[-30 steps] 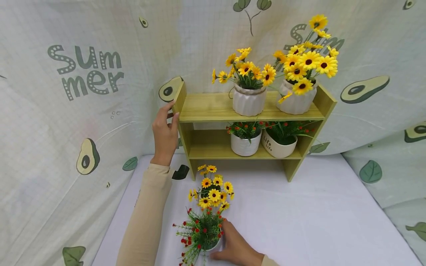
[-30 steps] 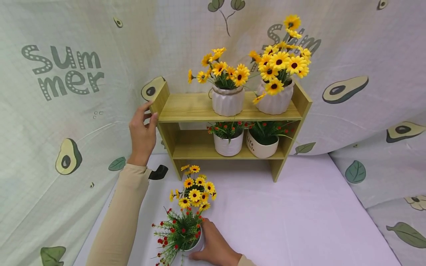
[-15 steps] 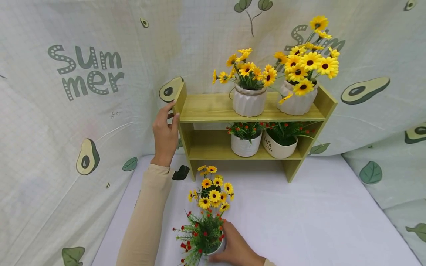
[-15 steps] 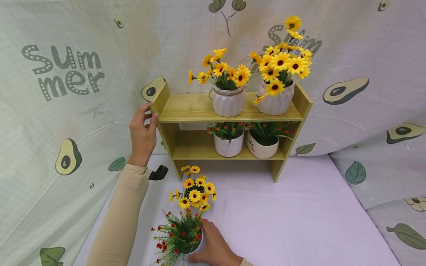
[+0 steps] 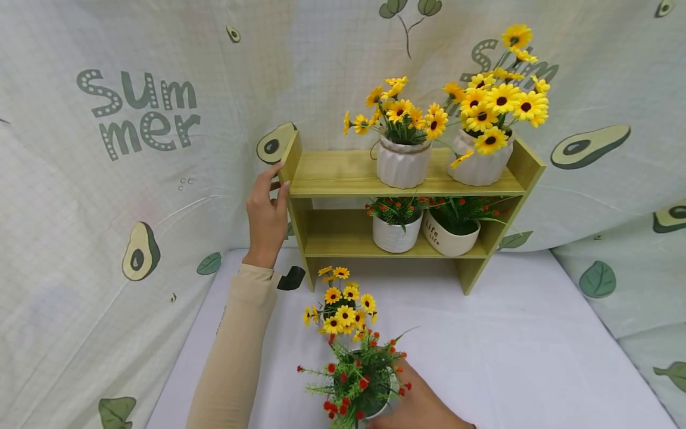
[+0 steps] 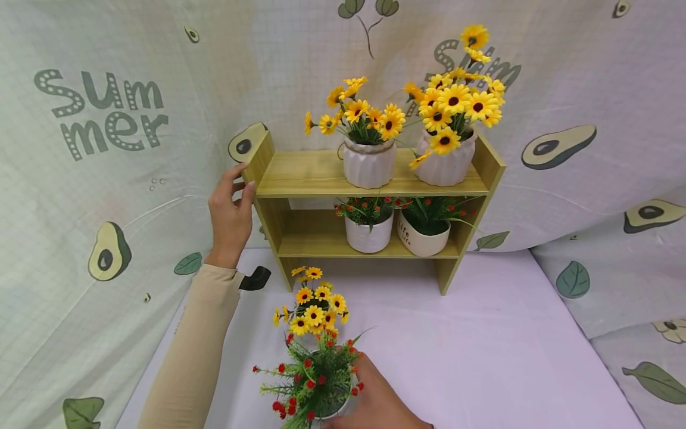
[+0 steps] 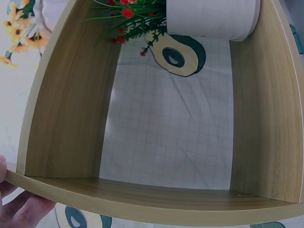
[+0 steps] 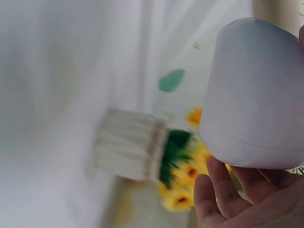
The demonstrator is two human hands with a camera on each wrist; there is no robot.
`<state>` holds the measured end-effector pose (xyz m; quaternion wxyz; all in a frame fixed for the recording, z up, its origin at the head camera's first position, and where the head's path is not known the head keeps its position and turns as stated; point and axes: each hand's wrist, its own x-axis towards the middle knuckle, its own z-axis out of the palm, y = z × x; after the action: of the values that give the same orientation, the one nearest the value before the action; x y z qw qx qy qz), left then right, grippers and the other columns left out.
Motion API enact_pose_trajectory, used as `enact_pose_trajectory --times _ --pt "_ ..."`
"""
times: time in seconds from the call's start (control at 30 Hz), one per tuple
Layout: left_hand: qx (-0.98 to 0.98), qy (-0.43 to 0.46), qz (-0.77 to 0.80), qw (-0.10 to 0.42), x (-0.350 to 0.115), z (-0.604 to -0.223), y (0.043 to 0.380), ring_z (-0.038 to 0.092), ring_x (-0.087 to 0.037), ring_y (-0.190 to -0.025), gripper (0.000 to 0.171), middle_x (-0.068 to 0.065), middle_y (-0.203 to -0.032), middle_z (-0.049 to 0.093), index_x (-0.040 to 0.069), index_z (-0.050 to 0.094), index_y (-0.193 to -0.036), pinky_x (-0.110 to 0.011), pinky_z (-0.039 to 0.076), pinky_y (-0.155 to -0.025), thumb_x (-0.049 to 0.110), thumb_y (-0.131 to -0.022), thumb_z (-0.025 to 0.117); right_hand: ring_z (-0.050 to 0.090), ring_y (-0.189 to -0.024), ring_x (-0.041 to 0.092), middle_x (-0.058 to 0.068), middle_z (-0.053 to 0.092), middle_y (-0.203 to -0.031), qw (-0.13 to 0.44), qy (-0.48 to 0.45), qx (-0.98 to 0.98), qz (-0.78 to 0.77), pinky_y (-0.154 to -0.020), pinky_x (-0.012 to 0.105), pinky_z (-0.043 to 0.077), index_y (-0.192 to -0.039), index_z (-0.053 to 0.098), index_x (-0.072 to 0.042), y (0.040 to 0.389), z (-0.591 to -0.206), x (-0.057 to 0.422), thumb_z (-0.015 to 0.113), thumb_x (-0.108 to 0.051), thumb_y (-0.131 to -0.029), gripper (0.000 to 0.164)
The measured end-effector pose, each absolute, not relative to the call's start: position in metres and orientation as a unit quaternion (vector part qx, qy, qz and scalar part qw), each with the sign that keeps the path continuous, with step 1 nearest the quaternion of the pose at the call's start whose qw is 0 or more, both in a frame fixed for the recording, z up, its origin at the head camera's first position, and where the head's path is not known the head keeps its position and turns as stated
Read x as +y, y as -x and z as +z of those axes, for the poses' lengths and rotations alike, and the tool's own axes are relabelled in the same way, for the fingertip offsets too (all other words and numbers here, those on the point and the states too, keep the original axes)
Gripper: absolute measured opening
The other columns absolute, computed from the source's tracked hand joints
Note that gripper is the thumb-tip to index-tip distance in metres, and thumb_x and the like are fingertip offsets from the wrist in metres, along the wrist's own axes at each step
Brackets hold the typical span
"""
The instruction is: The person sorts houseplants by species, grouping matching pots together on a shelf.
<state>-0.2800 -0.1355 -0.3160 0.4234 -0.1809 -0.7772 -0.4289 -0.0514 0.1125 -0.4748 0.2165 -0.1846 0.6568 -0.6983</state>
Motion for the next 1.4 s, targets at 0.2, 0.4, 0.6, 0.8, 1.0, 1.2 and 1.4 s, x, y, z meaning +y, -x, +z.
enact_pose_trajectory --times 0.2,0.4,0.6,0.8,1.0,1.2,1.4 --pt "-0.778 0.181 -0.427 0.424 -0.136 -0.316 0.279 0.061 -0.024 -0.094 0.037 -0.003 -0.12 0.058 0.016 0.054 -0.129 -0.034 0.051 -0.059 0.016 -0.092 0.057 0.044 -0.122 0.014 -0.009 0.045 -0.134 0.076 0.168 0.807 -0.562 -0.097 0.036 0.039 -0.139 0.034 -0.028 0.061 -0.444 0.126 0.083 -0.042 -0.064 0.091" --pt "-0.779 0.178 -0.432 0.419 -0.135 -0.315 0.278 0.061 -0.023 -0.095 0.037 -0.002 -0.121 0.057 0.017 0.054 -0.129 -0.035 0.051 -0.061 0.016 -0.092 0.057 0.042 -0.122 0.012 -0.013 0.047 -0.13 -0.038 0.134 0.854 -0.502 -0.098 0.049 0.035 -0.136 0.038 -0.027 0.086 -0.424 0.126 0.082 -0.054 -0.057 0.095" --pt "-0.781 0.176 -0.431 0.416 -0.136 -0.315 0.278 0.06 -0.022 -0.096 0.038 0.0 -0.121 0.057 0.018 0.053 -0.13 -0.034 0.051 -0.061 0.016 -0.092 0.057 0.044 -0.119 0.014 -0.007 0.049 -0.127 -0.092 0.147 0.828 -0.533 -0.097 0.046 0.036 -0.134 0.04 -0.02 0.115 -0.393 0.115 0.087 -0.027 -0.064 0.085" --pt "-0.775 0.18 -0.428 0.428 -0.135 -0.316 0.281 0.062 -0.022 -0.095 0.035 -0.003 -0.12 0.058 0.016 0.055 -0.128 -0.036 0.052 -0.06 0.016 -0.093 0.057 0.045 -0.117 0.012 -0.009 0.046 -0.128 -0.169 0.168 0.829 -0.505 -0.095 0.045 0.038 -0.135 0.038 -0.031 0.162 -0.405 0.105 0.084 -0.037 -0.065 0.084" --pt "-0.772 0.185 -0.432 0.428 -0.135 -0.316 0.281 0.062 -0.022 -0.095 0.034 -0.004 -0.12 0.058 0.016 0.055 -0.127 -0.036 0.053 -0.061 0.017 -0.093 0.057 0.049 -0.098 0.015 -0.002 0.049 -0.112 -0.188 0.116 0.857 -0.466 -0.079 0.037 0.043 -0.129 0.042 -0.015 0.188 -0.408 0.089 0.077 -0.056 -0.064 0.084" --pt "-0.773 0.184 -0.432 0.426 -0.134 -0.315 0.279 0.062 -0.024 -0.095 0.036 -0.004 -0.12 0.058 0.016 0.055 -0.128 -0.037 0.053 -0.06 0.016 -0.093 0.057 0.05 -0.098 0.016 0.0 0.052 -0.114 -0.236 0.119 0.874 -0.408 -0.079 0.035 0.044 -0.135 0.039 -0.014 0.211 -0.411 0.076 0.075 -0.059 -0.064 0.091" --pt "-0.775 0.184 -0.43 0.426 -0.135 -0.316 0.278 0.062 -0.023 -0.094 0.037 -0.004 -0.12 0.058 0.015 0.055 -0.129 -0.036 0.053 -0.059 0.015 -0.092 0.058 0.053 -0.103 0.018 0.003 0.053 -0.12 -0.247 0.102 0.883 -0.386 -0.083 0.037 0.046 -0.138 0.036 -0.012 0.228 -0.414 0.066 0.073 -0.06 -0.067 0.093"
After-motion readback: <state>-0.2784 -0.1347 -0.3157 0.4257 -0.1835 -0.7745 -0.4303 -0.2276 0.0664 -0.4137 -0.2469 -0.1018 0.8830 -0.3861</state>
